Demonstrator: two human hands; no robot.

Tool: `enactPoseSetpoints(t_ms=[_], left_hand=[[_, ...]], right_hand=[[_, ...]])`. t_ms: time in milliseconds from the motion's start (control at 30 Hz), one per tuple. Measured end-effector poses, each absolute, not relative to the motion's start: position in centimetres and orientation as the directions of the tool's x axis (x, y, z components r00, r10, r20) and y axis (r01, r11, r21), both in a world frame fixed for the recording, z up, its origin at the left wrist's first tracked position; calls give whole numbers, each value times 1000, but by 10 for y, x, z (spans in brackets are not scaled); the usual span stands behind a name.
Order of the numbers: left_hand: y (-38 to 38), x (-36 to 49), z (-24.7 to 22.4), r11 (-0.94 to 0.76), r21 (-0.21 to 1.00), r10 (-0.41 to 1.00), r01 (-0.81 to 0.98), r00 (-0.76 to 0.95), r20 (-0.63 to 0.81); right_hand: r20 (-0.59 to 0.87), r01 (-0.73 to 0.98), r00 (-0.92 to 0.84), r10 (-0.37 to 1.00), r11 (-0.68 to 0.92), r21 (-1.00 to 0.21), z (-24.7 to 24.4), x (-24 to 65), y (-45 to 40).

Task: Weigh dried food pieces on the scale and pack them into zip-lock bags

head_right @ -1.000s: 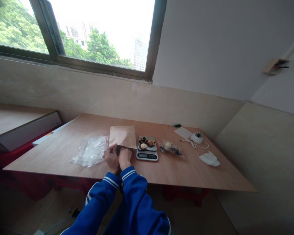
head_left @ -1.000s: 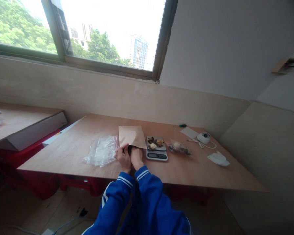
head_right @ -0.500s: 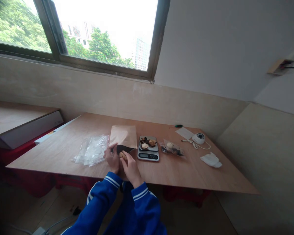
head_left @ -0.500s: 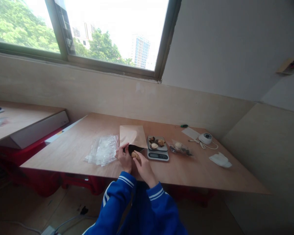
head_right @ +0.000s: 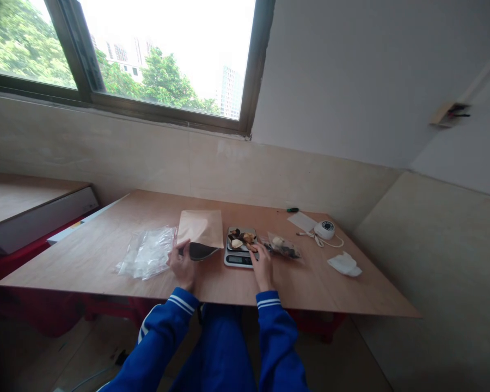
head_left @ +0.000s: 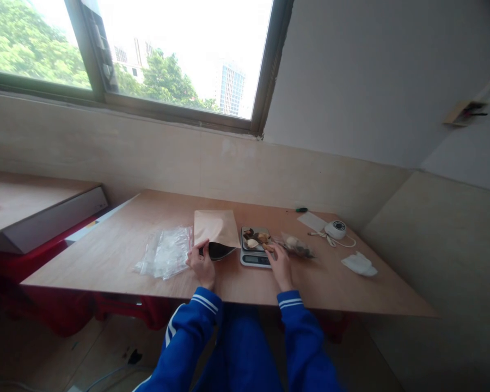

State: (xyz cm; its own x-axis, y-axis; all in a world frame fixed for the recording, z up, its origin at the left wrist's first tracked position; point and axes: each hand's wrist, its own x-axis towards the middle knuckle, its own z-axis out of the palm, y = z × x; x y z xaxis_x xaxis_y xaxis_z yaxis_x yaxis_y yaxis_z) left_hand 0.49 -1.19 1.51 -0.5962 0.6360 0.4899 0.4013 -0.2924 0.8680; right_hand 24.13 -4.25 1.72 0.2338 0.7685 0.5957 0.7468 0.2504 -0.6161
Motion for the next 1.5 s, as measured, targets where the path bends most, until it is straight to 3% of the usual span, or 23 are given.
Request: enactPoseSetpoints(t_ms=[167,333,433,633,900,1267,1400,1500], left_hand=[[-11,4,13,-291,863,640,413,-586,497],[-10,3,13,-296,859,640,418,-581,503],[-10,4,13,-300,859,643,416,-577,504],[-10,5,14,-269,867,669,420,-565,482],[-8,2,15,-69,893,628,445,-676,386],[-15,4,22,-80,884,706,460,-600,376],[-21,-13,24,-40,823,699,567,-573,428],[-22,-38,25,55,675,798,736,-438,413]], right_hand=[[677,889,129,725,218,-403,13,241,-25],[677,913,101,729,202,-354,3,239,-28],[676,888,134,725,215,-407,-2,243,-39],[647,765,363,670,183,-618,-2,248,-57],[530,595,565,632,132,-793,-15,259,-53],[398,454,611,685,108,-884,-19,261,-54],[359,383,644,675,122,-916,-17,259,-54],[340,355,645,685,125,-926,-16,259,-54]])
